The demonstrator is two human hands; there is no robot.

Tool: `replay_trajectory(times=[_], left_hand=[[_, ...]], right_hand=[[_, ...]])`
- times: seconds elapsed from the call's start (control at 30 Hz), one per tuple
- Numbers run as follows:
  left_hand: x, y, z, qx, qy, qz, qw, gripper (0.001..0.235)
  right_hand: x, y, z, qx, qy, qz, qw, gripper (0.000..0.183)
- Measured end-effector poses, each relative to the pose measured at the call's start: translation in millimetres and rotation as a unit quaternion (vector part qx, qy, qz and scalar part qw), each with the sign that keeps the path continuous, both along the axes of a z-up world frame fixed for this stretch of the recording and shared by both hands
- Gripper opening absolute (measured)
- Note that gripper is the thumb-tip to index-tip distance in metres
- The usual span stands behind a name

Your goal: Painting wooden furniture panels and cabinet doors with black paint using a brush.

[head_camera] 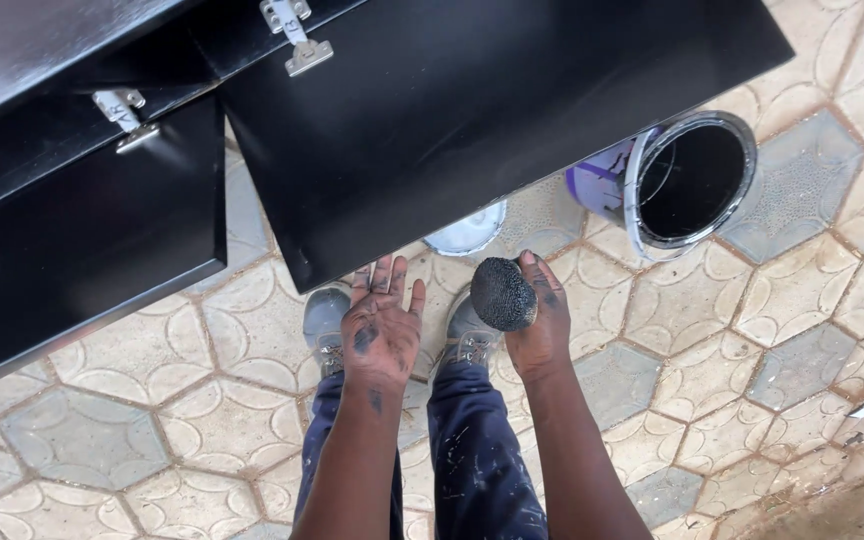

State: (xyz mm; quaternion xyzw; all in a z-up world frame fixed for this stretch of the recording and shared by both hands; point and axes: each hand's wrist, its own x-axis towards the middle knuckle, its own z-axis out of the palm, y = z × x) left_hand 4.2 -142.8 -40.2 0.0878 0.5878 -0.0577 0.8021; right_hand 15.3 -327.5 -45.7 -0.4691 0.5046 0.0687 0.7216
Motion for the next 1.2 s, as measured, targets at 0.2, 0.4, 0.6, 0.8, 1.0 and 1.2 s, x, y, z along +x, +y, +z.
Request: replay_trajectory(times=[0.2,0.4,0.6,0.8,1.0,1.2], left_hand=[[-4,0,-28,0.018,0.031,0.011,0.999,0.051],[-1,1,-26,0.042,0.047,-0.002,0.998,0.046],[-4,-1,-31,0.05,0.066,-0.019,0.996,0.045],[3,-5,-25,0.053,0.065,-0.008,0.996,0.046],[2,-5,-32,0.055,0.064,-0.004,0.996,0.047],[6,-3,-32,0.058,0.079,0.01,0.995,0.046]], right_hand=[[15,-36,-3,0.007,0.019,-0.033,0.999,0.007],[52,-23,13,0.087,-0.005,0.04,0.995,0.029],[22,-66,-56,-0.034,0.012,0.041,0.999,0.02],[55,-73,40,0.171,-0.064,-0.26,0.948,0.018],[50,-105,49,0.158,-0.11,-0.29,0.937,0.026],[81,-104,109,0.078,-0.124,-0.286,0.947,0.018]])
